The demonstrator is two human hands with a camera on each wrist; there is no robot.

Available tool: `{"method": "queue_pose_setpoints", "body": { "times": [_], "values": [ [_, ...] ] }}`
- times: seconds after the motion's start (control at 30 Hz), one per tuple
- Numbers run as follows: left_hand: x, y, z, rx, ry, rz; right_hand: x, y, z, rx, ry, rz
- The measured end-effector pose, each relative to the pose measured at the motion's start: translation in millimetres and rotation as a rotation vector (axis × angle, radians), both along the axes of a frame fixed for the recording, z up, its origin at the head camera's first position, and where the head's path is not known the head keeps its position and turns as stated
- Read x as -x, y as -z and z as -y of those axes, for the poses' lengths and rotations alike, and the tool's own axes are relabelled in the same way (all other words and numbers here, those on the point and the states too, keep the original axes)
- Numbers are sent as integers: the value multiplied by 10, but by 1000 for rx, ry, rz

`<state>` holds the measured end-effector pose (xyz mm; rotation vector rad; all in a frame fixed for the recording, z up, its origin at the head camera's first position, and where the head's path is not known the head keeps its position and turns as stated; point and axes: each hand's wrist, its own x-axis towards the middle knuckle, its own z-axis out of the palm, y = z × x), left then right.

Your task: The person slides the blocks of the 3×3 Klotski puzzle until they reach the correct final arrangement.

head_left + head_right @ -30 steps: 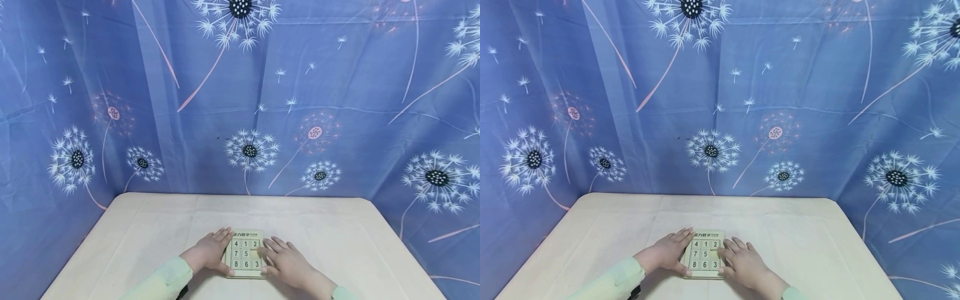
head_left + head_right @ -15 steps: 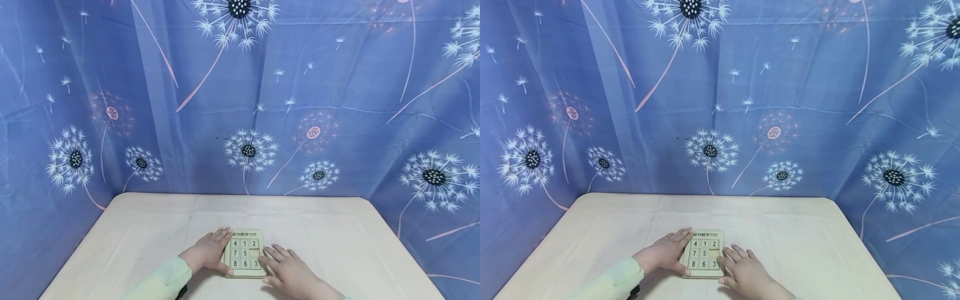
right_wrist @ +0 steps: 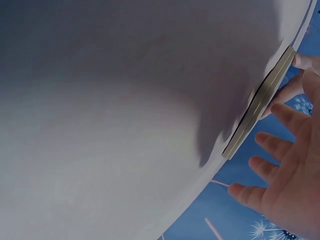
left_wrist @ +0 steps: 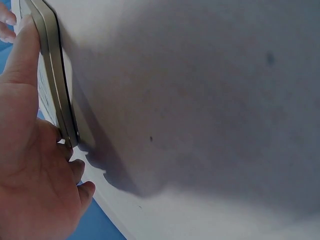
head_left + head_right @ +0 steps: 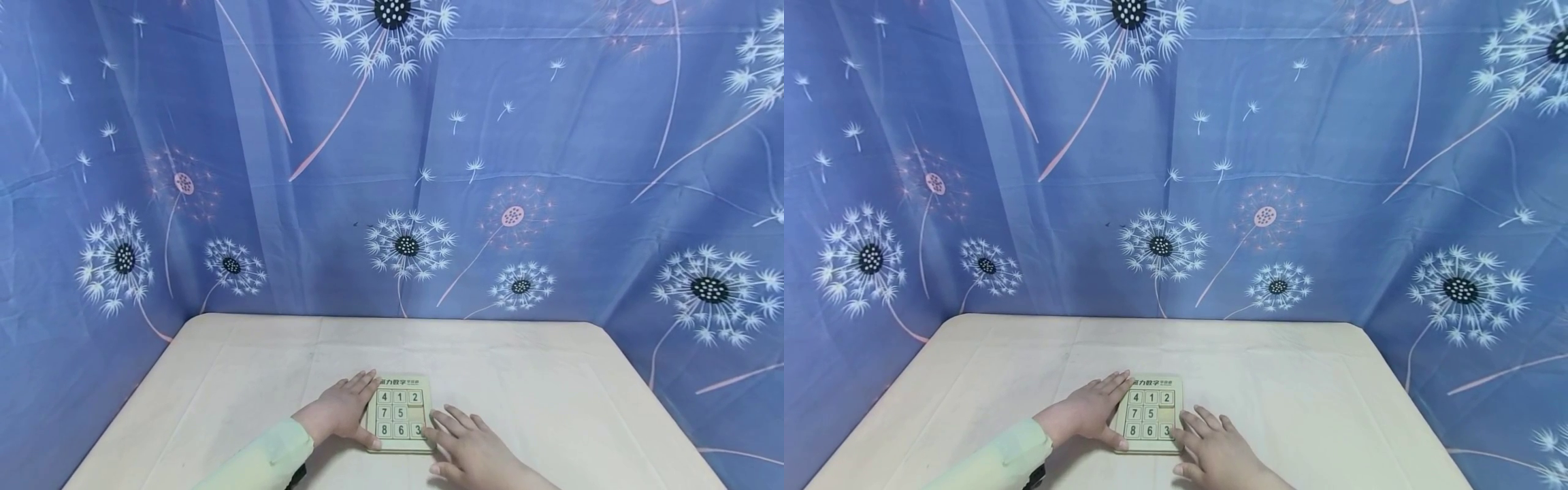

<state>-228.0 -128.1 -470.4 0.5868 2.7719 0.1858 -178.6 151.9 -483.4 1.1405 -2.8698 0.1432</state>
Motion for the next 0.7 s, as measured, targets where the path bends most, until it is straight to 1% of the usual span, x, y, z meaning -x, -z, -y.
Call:
{"method": "queue_pose_setpoints", "body": {
  "times": [0.17, 0.43, 0.7],
  "values": [
    [8, 11, -5, 6, -1, 0, -14, 12, 0, -17, -2, 14],
    [5, 2, -9, 8, 3, 7, -9, 54, -4, -29, -8, 3],
    [6, -1, -4, 0, 3, 8, -11, 41, 13, -27, 7, 32]
  ]
}}
